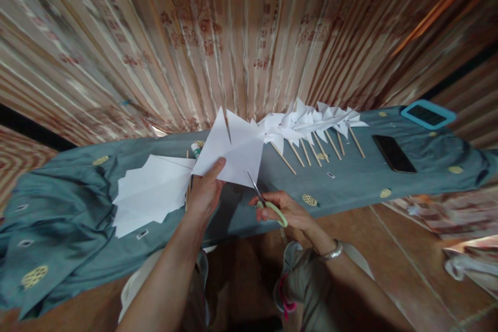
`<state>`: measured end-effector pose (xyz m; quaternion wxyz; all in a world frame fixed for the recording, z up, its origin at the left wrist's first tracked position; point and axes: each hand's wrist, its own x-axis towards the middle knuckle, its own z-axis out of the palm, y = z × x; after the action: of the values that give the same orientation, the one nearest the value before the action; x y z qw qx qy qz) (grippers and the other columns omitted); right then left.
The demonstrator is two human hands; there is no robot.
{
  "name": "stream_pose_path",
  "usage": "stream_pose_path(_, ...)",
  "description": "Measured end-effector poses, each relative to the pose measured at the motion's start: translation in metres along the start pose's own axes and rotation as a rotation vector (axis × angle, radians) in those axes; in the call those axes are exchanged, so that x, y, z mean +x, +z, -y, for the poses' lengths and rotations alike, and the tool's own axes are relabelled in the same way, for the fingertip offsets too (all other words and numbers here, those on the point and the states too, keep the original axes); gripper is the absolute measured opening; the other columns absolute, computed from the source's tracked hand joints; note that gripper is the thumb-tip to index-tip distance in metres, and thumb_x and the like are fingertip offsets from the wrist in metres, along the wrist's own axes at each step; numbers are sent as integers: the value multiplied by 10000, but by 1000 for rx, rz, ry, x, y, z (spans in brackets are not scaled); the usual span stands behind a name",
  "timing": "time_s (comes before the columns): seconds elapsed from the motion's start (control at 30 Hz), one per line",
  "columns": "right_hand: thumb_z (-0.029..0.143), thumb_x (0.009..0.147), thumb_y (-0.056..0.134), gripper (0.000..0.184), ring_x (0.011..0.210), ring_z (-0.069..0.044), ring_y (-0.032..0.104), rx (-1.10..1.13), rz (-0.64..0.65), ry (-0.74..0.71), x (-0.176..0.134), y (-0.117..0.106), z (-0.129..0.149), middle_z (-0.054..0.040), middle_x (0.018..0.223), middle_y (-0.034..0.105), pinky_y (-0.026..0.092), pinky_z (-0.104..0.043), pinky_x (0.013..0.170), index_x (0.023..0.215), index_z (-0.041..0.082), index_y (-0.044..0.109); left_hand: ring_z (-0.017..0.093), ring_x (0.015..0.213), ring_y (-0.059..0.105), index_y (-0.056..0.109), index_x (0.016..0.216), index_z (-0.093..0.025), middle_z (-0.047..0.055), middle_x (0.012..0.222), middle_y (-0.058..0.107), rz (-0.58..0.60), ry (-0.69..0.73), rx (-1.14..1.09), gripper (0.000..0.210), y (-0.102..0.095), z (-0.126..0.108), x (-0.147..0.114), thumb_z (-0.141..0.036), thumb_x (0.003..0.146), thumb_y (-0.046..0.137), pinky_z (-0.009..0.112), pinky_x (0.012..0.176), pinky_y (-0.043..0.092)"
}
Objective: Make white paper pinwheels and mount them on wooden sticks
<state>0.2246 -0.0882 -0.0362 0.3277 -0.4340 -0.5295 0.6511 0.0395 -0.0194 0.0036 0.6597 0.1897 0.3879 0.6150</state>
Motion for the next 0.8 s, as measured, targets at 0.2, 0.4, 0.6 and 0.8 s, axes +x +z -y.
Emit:
stream_pose_path(0.2, 478, 656, 784, 419, 557, -81, 478, -18, -54, -33, 0, 4, -1, 41, 619, 568, 392, -201, 530, 902, 147, 711, 255, 1039, 680, 655, 1103, -189, 49, 988, 760, 73, 37, 72, 513, 6, -3, -5, -51, 619, 758, 372, 902, 551)
stream_pose_path(0.4, 464, 645, 789, 398, 536, -84, 463, -19, -75, -37, 0, 10, 4, 37, 608, 566, 377, -191, 482, 874, 149, 707, 222, 1063, 670, 672, 1045, -219, 31, 1106, 731, 61, 28, 59, 350, 7, -7, -4, -80, 724, 693, 310, 859, 572)
stream_pose_path(0.6, 461, 631, 798, 425, 537, -84, 458, -15, -86, -52, 2, 15, 2, 45, 594, 558, 369, -187, 483, 909, 153, 706, 213, 1104, 651, 682, 1035, -221, 21, 1107, 730, 29, 12, 54, 293, 9, -9, -3, -85, 777, 655, 296, 868, 572)
stream_pose_path(0.8, 447, 669, 777, 397, 529, -77, 435, -42, -97, -58, 5, 16, -2, 48, 596, 544, 347, -186, 484, 924, 152, 703, 166, 954, 703, 673, 1084, -196, 24, 1017, 756, -22, -28, -13, 318, 11, -13, -1, -37, 823, 586, 270, 861, 575)
